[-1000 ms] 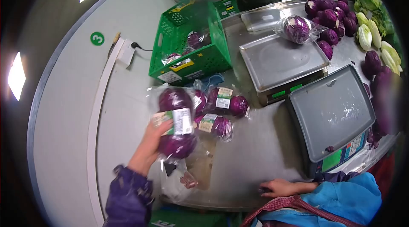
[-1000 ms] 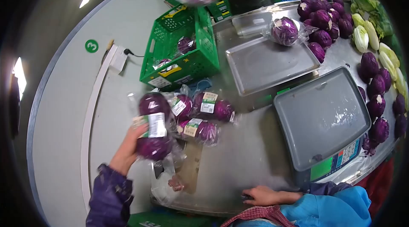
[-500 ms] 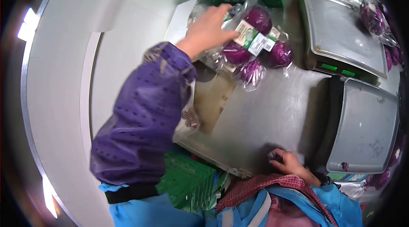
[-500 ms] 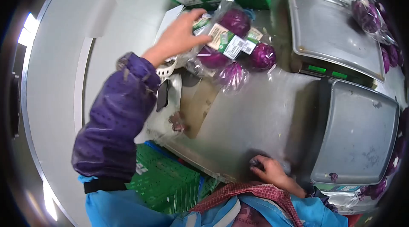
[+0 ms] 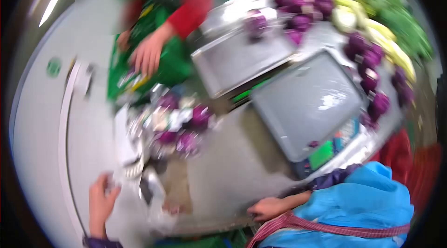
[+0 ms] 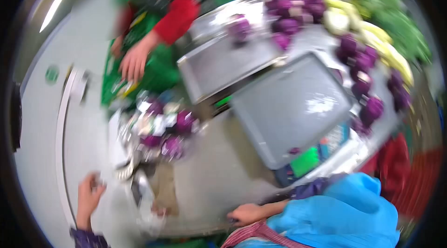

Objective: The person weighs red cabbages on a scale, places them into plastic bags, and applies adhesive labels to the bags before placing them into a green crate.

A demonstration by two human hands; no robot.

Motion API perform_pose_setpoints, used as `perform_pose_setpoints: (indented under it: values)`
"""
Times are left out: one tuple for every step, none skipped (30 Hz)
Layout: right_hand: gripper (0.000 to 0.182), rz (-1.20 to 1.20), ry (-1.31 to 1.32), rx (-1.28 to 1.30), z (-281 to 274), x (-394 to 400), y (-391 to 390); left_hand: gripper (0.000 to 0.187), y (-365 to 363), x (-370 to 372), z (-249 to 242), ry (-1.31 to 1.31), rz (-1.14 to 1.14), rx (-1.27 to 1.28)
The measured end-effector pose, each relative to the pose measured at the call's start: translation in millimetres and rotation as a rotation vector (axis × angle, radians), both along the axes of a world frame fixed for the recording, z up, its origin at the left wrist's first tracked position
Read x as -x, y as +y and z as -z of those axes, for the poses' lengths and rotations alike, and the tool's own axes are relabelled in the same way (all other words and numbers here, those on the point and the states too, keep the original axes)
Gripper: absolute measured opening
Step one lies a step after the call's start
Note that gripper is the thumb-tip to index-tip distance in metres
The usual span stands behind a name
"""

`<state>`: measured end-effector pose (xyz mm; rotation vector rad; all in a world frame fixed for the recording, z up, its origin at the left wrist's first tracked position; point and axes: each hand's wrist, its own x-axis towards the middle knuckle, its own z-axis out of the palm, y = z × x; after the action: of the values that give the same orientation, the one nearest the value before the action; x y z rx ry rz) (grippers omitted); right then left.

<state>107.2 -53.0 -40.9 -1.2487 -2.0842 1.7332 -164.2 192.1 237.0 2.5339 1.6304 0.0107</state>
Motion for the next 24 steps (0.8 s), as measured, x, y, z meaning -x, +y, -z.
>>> perform_pose_setpoints:
  values:
    - [0.035, -0.006, -0.005, -0.033, -2, 4, -8, 0.043, -9, -19, -13, 0.038, -0.070, 0.100]
    - [0.035, 0.087, -0.024, -0.038, -4, 5, -19, 0.043, -15, -24, -16, 0.054, -0.014, 0.106]
    - [0.036, 0.106, 0.007, -0.061, -4, 6, -29, 0.044, -17, -31, -17, 0.071, 0.024, 0.111]
    - [0.037, 0.105, 0.040, -0.091, -3, 4, -42, 0.044, -21, -44, -17, 0.061, 0.079, 0.099]
    - [0.037, 0.155, 0.019, -0.104, 3, 2, -53, 0.045, -23, -53, -12, 0.071, 0.103, 0.142]
    - [0.037, 0.223, 0.028, -0.177, 3, -3, -69, 0.047, -31, -62, -13, 0.086, 0.120, 0.186]
    - [0.037, 0.286, 0.035, -0.247, 2, -8, -87, 0.047, -40, -77, -14, 0.075, 0.160, 0.177]
    - [0.037, 0.317, 0.018, -0.249, 0, -13, -104, 0.047, -48, -97, -15, 0.110, 0.253, 0.136]
    - [0.038, 0.359, -0.038, -0.242, -4, -19, -120, 0.046, -56, -116, -16, 0.143, 0.341, 0.091]
    - [0.038, 0.396, -0.095, -0.238, -8, -25, -135, 0.046, -64, -134, -17, 0.138, 0.428, 0.062]
    - [0.038, 0.413, -0.108, -0.244, -16, -32, -151, 0.046, -75, -153, -17, 0.079, 0.508, 0.059]
    - [0.037, 0.452, -0.146, -0.185, -26, -39, -167, 0.046, -88, -172, -18, 0.022, 0.585, 0.057]
    - [0.037, 0.490, -0.181, -0.124, -34, -46, -183, 0.045, -110, -193, -23, -0.024, 0.611, 0.091]
    - [0.036, 0.497, -0.212, -0.119, -34, -52, -197, 0.046, -127, -214, -29, 0.003, 0.606, 0.186]
    - [0.035, 0.547, -0.239, -0.136, -34, -57, -210, 0.045, -136, -228, -25, -0.024, 0.695, 0.185]
    - [0.035, 0.582, -0.258, -0.130, -36, -61, -222, 0.044, -144, -240, -21, -0.048, 0.780, 0.186]
    - [0.035, 0.612, -0.276, -0.123, -39, -66, -233, 0.042, -161, -254, -22, -0.054, 0.770, 0.228]
    - [0.035, 0.633, -0.276, -0.124, -45, -72, -243, 0.042, -169, -264, -18, -0.036, 0.805, 0.253]
    - [0.035, 0.658, -0.277, -0.129, -51, -77, -252, 0.041, -173, -274, -10, -0.018, 0.841, 0.275]
    - [0.034, 0.692, -0.280, -0.149, -56, -82, -261, 0.041, -177, -281, 0, -0.020, 0.874, 0.268]
    - [0.034, 0.687, -0.276, -0.150, -54, -89, -269, 0.041, -180, -287, 11, -0.024, 0.907, 0.263]
    - [0.035, 0.715, -0.298, -0.165, -49, -96, -277, 0.042, -183, -292, 23, -0.009, 0.895, 0.298]
    - [0.035, 0.746, -0.320, -0.179, -49, -104, -283, 0.044, -188, -295, 35, 0.004, 0.899, 0.298]
    - [0.037, 0.753, -0.325, -0.149, -53, -113, -288, 0.045, -191, -298, 48, -0.008, 0.909, 0.334]
